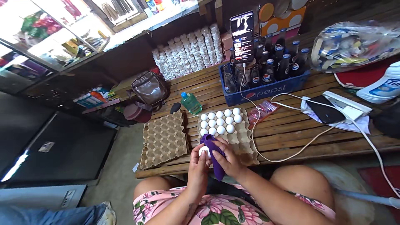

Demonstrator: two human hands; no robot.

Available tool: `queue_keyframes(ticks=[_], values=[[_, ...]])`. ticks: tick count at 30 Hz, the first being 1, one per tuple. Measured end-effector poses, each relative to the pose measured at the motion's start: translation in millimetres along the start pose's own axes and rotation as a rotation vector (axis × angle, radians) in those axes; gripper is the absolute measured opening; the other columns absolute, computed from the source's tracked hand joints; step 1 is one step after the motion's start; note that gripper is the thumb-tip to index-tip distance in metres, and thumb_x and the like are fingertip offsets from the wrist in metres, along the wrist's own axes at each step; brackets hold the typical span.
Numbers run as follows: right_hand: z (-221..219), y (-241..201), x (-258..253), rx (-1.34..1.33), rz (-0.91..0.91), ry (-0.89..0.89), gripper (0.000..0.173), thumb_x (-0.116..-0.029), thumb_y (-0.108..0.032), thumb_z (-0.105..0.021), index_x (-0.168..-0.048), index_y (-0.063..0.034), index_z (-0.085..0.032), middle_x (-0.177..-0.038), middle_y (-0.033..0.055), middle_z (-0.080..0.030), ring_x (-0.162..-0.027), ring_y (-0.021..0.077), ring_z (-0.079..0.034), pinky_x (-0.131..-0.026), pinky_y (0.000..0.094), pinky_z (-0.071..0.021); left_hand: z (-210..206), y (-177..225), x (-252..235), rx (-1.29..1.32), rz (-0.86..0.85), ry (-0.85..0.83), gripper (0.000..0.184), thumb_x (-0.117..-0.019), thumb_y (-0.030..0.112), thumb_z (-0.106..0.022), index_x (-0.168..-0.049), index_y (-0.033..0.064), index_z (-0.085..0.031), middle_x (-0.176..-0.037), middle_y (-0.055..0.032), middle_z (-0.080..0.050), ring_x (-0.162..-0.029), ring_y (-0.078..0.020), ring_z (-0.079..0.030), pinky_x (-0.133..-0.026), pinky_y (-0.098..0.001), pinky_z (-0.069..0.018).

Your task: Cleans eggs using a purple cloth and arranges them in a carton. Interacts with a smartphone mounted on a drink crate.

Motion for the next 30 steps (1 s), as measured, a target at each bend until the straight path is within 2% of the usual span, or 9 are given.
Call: queue_keyframes(ticks=[4,7,9,13,18,21,25,30], values=[[-4.9,-1.3,1.7,0.118,0.052,-0.043,0.043,-0.103,-0.033,-0.055,-0.134,-0.0036,-0.064,-0.136,0.0226,-0.059,-0.129,0.0251,-0.056,-0.108,0.0397,-0.0473,3.8,0.3,-2.1,0.017,0.022,0.086,0.039,-0.1057,0.021,-0.05,-0.14,0.0074,-0.036,-0.111,-0.0087,-0.065,-0.094,-0.0169,-0.071,-0.083,-0.0338,-0.061],[-7.0,-0.6,2.9,0.18,0.136,-0.041,0.043,-0.1031,-0.034,-0.056,-0.138,-0.0081,-0.06,-0.137,0.022,-0.058,-0.129,0.027,-0.056,-0.108,0.0423,-0.0484,6.9,-2.2,-2.7,0.038,0.02,0.103,0.034,-0.1042,0.021,-0.054,-0.132,0.0069,-0.04,-0.106,-0.0083,-0.067,-0.091,-0.0154,-0.07,-0.082,-0.0325,-0.0602],[-6.6,0.6,2.8,0.181,0.163,-0.012,0.046,-0.1027,-0.035,-0.058,-0.137,-0.005,-0.055,-0.135,0.0209,-0.059,-0.13,0.0248,-0.056,-0.109,0.04,-0.0478,7.5,-2.9,-2.9,0.032,0.011,0.094,0.036,-0.1004,0.019,-0.06,-0.129,0.0064,-0.042,-0.107,-0.0075,-0.066,-0.092,-0.0145,-0.07,-0.082,-0.0317,-0.0599],[-2.2,3.4,2.0,0.019,0.068,0.039,0.047,-0.1018,-0.03,-0.06,-0.131,0.0053,-0.053,-0.133,0.0215,-0.059,-0.128,0.0162,-0.056,-0.108,0.0313,-0.0469,4.8,-1.7,-1.5,-0.002,-0.041,0.037,0.043,-0.0913,0.015,-0.073,-0.126,0.0062,-0.049,-0.105,-0.0055,-0.068,-0.09,-0.0123,-0.069,-0.082,-0.0296,-0.0594],[0.9,4.7,-1.2,-0.162,-0.11,0.062,0.042,-0.1031,-0.022,-0.055,-0.129,0.0108,-0.052,-0.129,0.0172,-0.06,-0.118,0.009,-0.059,-0.102,0.0266,-0.0503,1.3,0.8,0.1,0.054,-0.046,-0.012,0.047,-0.0887,0.013,-0.077,-0.127,0.0068,-0.05,-0.105,-0.0063,-0.069,-0.089,-0.014,-0.071,-0.083,-0.0308,-0.0604],[-0.6,6.5,-0.4,-0.185,-0.1,0.064,0.04,-0.1032,-0.022,-0.055,-0.128,0.0101,-0.053,-0.13,0.0171,-0.059,-0.12,0.0098,-0.059,-0.103,0.0267,-0.0497,2.2,5.0,-0.9,0.12,-0.068,0.018,0.051,-0.0874,0.017,-0.08,-0.128,0.0071,-0.049,-0.111,-0.0082,-0.069,-0.093,-0.0166,-0.071,-0.085,-0.0332,-0.061],[-4.1,6.7,1.6,-0.128,-0.021,0.066,0.035,-0.1009,-0.021,-0.061,-0.122,0.0067,-0.058,-0.132,0.0199,-0.059,-0.127,0.0135,-0.055,-0.107,0.0284,-0.0469,5.2,10.0,-2.1,0.18,-0.077,0.08,0.05,-0.0907,0.018,-0.076,-0.129,0.0081,-0.047,-0.116,-0.0098,-0.066,-0.098,-0.0188,-0.071,-0.086,-0.0341,-0.0612],[-4.6,2.7,3.2,0.069,0.152,0.066,0.03,-0.1002,-0.027,-0.064,-0.12,-0.0051,-0.06,-0.132,0.0198,-0.059,-0.129,0.0197,-0.056,-0.108,0.0333,-0.0475,7.3,5.7,-1.7,0.082,-0.061,0.099,0.042,-0.0918,0.01,-0.071,-0.127,0.0086,-0.047,-0.11,-0.0057,-0.067,-0.092,-0.0132,-0.07,-0.081,-0.0296,-0.0602]])
Point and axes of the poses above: each hand's wrist, its own x-axis away from the middle knuckle, its own z-axis out of the back of the hand, y = z × x, the point moved 5 cm from there along -x, towards the middle knuckle
